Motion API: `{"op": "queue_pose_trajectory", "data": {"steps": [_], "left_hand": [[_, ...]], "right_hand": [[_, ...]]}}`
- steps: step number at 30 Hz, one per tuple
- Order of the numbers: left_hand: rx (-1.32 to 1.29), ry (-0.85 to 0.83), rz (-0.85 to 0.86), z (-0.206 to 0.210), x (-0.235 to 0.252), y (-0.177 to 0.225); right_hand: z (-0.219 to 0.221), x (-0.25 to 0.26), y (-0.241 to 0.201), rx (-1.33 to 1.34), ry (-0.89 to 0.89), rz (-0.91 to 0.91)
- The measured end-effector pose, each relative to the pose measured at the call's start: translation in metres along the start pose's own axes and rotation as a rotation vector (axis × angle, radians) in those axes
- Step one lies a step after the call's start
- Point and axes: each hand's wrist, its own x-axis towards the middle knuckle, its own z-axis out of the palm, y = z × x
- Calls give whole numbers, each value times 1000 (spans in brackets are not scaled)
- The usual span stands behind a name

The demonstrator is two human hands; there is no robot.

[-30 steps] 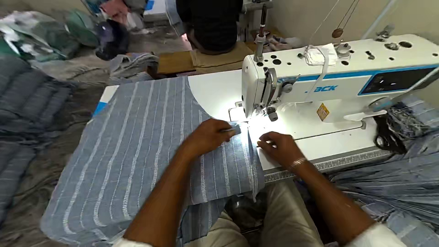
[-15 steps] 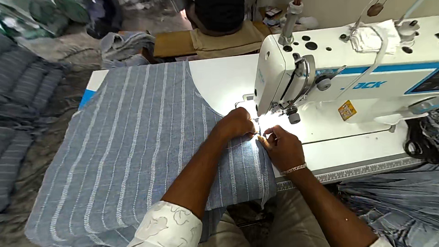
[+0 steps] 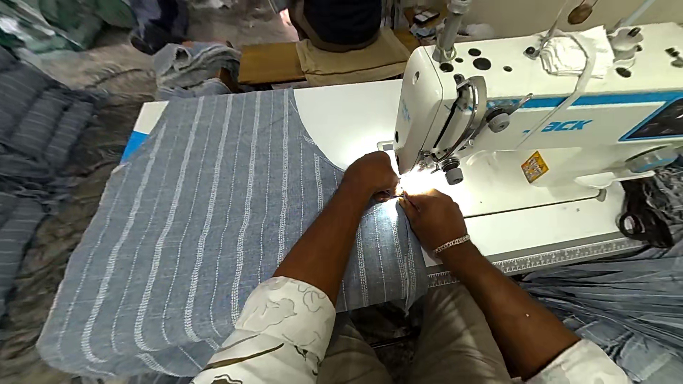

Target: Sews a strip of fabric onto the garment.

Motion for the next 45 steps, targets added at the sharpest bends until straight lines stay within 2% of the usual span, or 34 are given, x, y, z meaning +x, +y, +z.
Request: {"op": "queue_pose_trajectory", "data": {"steps": [4,7,9,12,16,18,20,21,22,24,25,26,28,30,32,36,37,41,43,45], "left_hand": [[206,236,-72,13,-28,-3],[258,532,70,49,-51,-17],[291,626,200,68,-58,-28],[318,629,310,84,-66,-32],[435,536,286,99,-63,-31],[407,534,286,107,-61,-36],[383,546,304,111,-60,-40],[377,553,314,111,-60,-41],[368,555,320,111,-59,-41],[348,546,327,109,-60,-43],[344,538,328,107,-61,-43],[340,533,329,106,-60,-43],[337,527,336,106,-59,-41],[344,515,340,107,-63,-40],[356,491,334,109,-70,-44],[331,494,329,109,-68,-42],[323,496,324,107,-65,-42],[243,426,373,88,-51,-43],[64,408,453,70,-54,-50],[-65,514,460,50,-73,-63]], "right_hand": [[-9,2,-7,-79,-118,-1],[-20,-3,-10,-66,-194,22],[-25,-17,-12,-28,-194,28],[-24,-45,-12,-4,-125,-1],[-11,-75,10,43,39,-202],[-22,-80,21,118,-98,-268],[-57,-78,39,178,-403,-275],[-82,-76,52,171,-490,-247],[-108,-74,67,145,-455,-187],[-149,-69,106,6,-120,-2],[-158,-64,129,-109,5,116],[-157,-60,151,-216,54,211],[-134,-58,185,-347,-49,307],[-126,-58,197,-418,-179,305],[-136,-58,199,-365,-202,294],[-149,-67,180,-241,97,288],[-146,-70,170,-212,126,271],[-104,-83,128,-70,63,74],[-80,-83,109,3,21,-45],[-64,-81,93,61,-16,-135]]}}
